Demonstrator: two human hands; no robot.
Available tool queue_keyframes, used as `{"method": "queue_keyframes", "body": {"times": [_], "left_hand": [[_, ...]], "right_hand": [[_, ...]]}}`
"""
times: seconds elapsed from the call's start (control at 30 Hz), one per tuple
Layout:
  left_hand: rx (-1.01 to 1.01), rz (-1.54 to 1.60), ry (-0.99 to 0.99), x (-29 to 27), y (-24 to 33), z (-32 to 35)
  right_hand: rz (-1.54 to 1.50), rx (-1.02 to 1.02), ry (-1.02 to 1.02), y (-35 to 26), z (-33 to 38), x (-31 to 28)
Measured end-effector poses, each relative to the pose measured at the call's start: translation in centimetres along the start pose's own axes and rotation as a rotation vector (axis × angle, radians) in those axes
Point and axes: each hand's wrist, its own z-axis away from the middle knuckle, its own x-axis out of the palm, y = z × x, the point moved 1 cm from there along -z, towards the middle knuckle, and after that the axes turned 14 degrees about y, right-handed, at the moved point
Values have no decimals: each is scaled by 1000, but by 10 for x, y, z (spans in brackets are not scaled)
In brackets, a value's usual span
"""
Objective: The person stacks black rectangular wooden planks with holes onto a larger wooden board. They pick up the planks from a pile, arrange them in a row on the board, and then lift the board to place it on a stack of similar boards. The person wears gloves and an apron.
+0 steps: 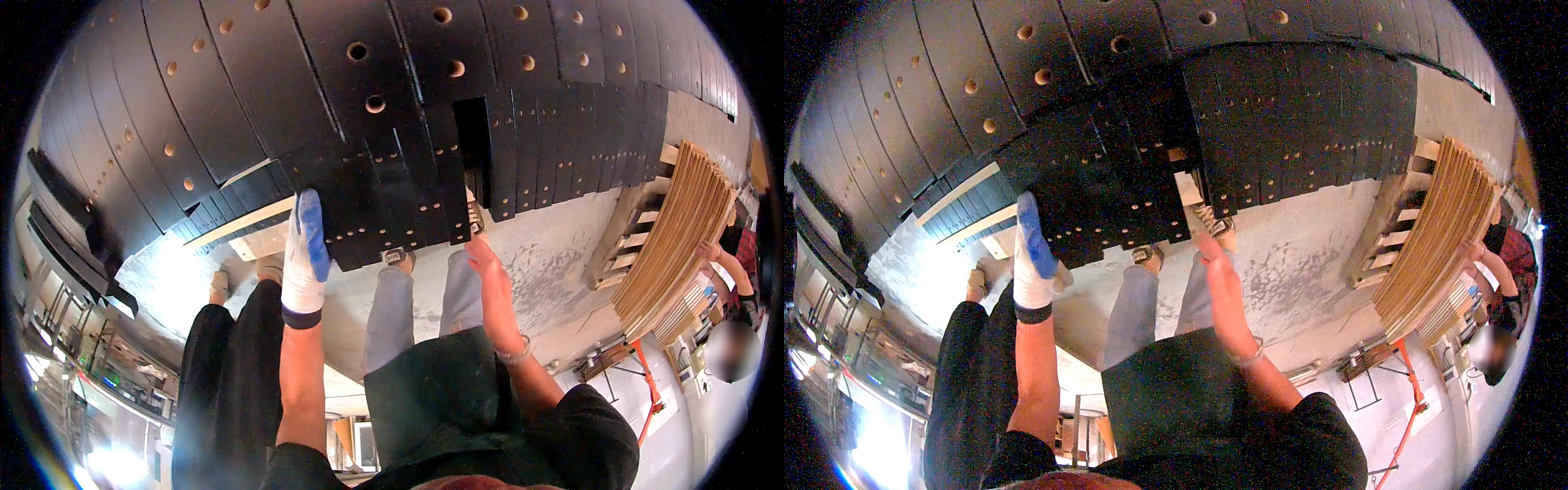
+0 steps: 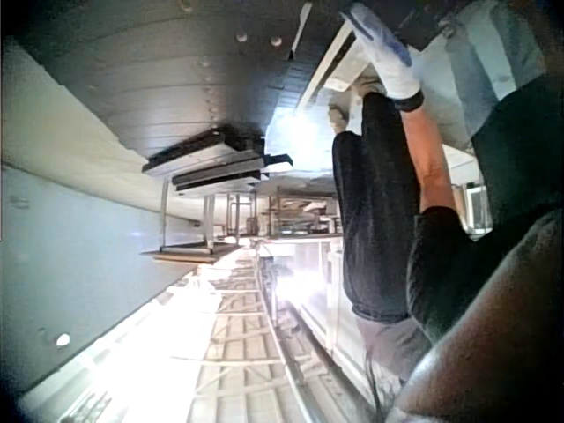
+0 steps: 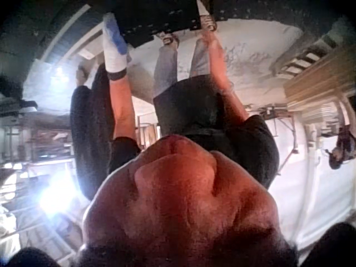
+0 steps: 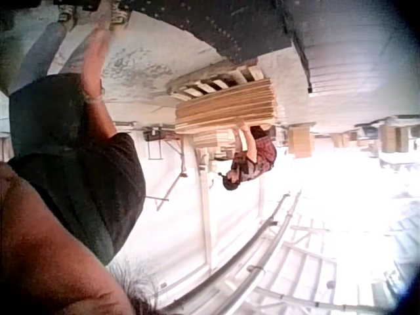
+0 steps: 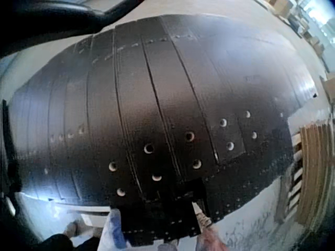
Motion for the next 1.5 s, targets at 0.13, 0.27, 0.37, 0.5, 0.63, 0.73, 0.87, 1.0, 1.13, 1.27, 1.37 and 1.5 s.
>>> {"method": "queue_keyframes", "body": {"times": [0.13, 0.27, 0.37, 0.5, 0.63, 0.73, 0.87, 1.0, 1.13, 1.27, 1.37, 1.5], "left_hand": [[-13, -3, -49, 21, 4, -6], [67, -35, -38, 28, 10, -9], [81, -89, -98, 22, 8, -12], [-369, 266, -113, 12, 28, -28], [-12, -148, -187, 13, 30, -39], [67, -283, -157, 3, 31, -39], [-125, -92, -211, -1, 58, -63], [-426, -104, -298, -10, 81, -86], [-328, -206, -347, -20, 78, -93], [-395, 48, -146, -7, 68, -88], [-468, 399, 129, 3, 75, -87], [-396, 87, 193, 9, 85, -84]], "right_hand": [[-429, 346, 75, 45, -30, 1], [-1001, 644, 19, 40, -57, 29], [-1190, 543, 149, 25, -85, 55], [-631, -112, -48, 20, -97, 68], [-887, -16, 153, 59, -116, 56], [-1251, 346, 112, 43, -118, 72], [-1403, 504, -83, 46, -82, 107], [-1334, 409, -137, 35, -69, 167], [-1441, 457, -257, 25, -75, 180], [-1506, 688, -171, 38, -69, 155], [-1395, 643, -2, 36, -74, 127], [-1169, 472, 199, -11, -74, 108]]}}
